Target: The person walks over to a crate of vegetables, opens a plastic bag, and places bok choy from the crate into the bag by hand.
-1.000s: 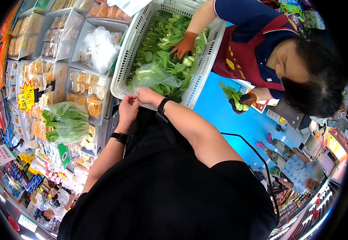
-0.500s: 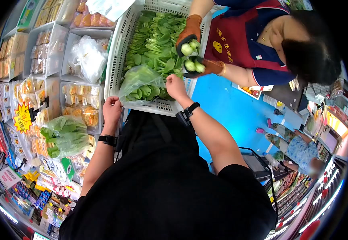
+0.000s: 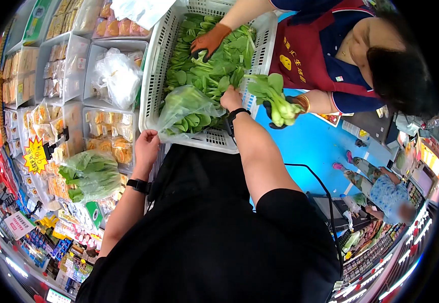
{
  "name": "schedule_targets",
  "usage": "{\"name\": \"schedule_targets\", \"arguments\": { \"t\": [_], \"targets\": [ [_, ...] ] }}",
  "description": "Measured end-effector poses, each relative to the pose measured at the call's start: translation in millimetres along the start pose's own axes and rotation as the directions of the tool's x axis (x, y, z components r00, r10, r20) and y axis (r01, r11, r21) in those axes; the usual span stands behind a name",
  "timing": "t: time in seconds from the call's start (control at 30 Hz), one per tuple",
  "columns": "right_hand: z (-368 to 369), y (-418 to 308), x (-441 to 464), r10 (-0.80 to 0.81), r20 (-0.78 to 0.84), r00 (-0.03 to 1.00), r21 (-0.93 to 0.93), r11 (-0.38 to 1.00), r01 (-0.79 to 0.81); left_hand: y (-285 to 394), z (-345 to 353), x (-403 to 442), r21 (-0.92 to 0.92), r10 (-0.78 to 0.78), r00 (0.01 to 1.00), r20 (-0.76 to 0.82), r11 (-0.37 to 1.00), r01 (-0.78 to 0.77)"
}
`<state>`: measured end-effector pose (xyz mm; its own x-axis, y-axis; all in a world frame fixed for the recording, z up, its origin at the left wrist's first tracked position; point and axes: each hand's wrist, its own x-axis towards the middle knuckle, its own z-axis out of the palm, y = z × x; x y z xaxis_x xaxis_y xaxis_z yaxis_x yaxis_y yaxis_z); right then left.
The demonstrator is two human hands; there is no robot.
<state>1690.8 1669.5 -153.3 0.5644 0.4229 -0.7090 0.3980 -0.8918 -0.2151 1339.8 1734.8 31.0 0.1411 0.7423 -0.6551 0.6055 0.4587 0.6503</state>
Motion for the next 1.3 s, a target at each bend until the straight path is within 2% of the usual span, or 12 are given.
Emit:
{"name": "schedule_targets", "arguments": {
  "t": [0.23,0.33,0.47,0.53,0.57,0.7,0.8,0.87,0.9,1.0,1.13,1.3],
  "targets": [
    [-1,-4,-11,-0.001,0.007,1.000,-0.092,0.996,0.002,-9,0,-5,-0.045,-0.018,0.998,0.066,0.999,0.021],
    [10,9,-10,-0.064,-0.120,0.991,-0.078,0.995,0.055,-7,0,-3,-0.022,-0.002,0.998,0.064,1.000,0.004],
    [11,27,1,-0.157,-0.064,0.986,0.032,0.987,0.159,0,1,0,0.057,0.011,0.998,0.062,0.998,-0.015],
    [7,13,6,-0.157,0.003,0.988,-0.111,0.981,0.156,2,1,1,0.045,-0.044,0.997,0.060,0.998,0.041],
    [6,5,12,-0.051,0.064,0.997,-0.123,0.991,0.058,0,0,-2,0.044,0.000,0.998,0.059,0.999,-0.003],
    [0,-11,4,0.042,0.037,0.998,-0.160,0.987,-0.035,-14,0,-2,0.050,0.023,0.996,0.091,0.998,-0.027],
    [2,-3,-3,-0.008,-0.102,0.995,-0.143,0.990,-0.007,-21,1,-1,0.080,0.028,0.994,0.106,0.996,-0.037],
    [-10,-4,-18,-0.223,-0.121,0.967,-0.113,0.971,0.209,-18,1,-2,0.083,0.033,0.994,0.102,0.996,-0.041],
    [-18,-5,-32,-0.213,-0.183,0.960,-0.052,0.977,0.207,-16,1,-1,0.075,0.031,0.995,0.094,0.996,-0.038],
    [-47,0,-48,-0.222,-0.018,0.975,-0.069,0.973,0.220,-16,1,4,0.091,0.049,0.994,0.097,0.994,-0.058],
    [-42,9,-57,-0.361,-0.174,0.916,-0.151,0.929,0.337,-1,8,3,0.139,0.060,0.991,0.116,0.987,-0.076],
    [-19,3,-20,-0.280,-0.088,0.956,0.125,0.949,0.290,-5,9,2,0.168,0.102,0.989,0.110,0.978,-0.120]
  ]
}}
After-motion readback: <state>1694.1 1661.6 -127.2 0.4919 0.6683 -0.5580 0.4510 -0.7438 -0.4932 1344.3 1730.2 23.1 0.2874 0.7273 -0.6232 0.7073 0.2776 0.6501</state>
